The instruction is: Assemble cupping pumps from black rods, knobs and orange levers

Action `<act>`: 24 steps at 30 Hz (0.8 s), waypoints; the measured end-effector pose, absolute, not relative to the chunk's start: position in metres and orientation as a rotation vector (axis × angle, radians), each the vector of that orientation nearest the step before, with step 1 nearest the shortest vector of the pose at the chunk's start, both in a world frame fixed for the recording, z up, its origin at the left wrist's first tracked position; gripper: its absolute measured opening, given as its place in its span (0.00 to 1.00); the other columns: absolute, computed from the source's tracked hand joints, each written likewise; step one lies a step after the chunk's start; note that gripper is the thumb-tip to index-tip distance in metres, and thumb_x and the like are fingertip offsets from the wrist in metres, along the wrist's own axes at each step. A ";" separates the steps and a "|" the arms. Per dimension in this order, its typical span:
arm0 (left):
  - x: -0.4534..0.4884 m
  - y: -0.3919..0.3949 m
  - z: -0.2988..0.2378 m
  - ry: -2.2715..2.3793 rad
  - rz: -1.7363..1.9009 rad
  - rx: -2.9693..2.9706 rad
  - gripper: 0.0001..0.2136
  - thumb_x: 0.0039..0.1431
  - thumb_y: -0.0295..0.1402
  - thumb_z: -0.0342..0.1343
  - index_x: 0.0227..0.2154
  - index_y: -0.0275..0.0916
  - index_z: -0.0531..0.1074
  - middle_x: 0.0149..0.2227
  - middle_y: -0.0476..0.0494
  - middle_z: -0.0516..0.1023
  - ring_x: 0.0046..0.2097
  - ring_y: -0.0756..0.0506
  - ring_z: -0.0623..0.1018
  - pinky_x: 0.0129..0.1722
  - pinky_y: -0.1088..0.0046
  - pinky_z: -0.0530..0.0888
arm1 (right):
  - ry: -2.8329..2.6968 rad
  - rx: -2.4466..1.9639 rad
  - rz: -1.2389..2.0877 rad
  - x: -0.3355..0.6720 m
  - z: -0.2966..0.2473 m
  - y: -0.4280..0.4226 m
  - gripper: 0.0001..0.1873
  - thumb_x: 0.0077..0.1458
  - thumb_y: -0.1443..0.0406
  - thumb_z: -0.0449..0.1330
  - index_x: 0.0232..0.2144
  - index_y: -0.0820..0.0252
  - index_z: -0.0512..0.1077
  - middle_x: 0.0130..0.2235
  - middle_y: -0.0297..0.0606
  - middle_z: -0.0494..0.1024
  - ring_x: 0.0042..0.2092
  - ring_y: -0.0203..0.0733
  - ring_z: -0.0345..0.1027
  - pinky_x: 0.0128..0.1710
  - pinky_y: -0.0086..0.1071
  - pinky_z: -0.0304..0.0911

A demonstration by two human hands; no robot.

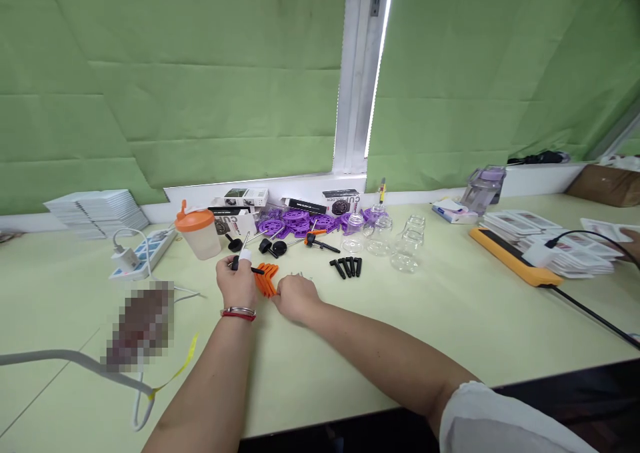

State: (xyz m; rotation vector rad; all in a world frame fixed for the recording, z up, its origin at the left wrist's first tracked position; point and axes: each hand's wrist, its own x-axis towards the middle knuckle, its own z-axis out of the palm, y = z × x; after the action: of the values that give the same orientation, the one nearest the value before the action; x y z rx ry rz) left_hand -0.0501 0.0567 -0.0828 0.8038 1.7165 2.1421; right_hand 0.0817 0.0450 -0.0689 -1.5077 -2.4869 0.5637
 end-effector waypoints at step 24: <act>-0.017 0.036 -0.071 1.064 1.522 1.050 0.10 0.38 0.25 0.59 0.28 0.37 0.71 0.24 0.52 0.72 0.23 0.53 0.69 0.23 0.78 0.63 | -1.213 -0.710 2.143 0.225 -0.078 0.089 0.15 0.48 0.62 0.63 0.27 0.61 0.59 0.25 0.29 0.67 0.19 0.24 0.47 0.19 0.22 0.39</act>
State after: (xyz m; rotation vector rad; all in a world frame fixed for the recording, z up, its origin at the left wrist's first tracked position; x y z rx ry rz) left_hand -0.0166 0.0365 -0.0710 1.0496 1.0637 1.5221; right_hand 0.2251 0.0888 -0.0778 -0.7098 -1.2134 2.1429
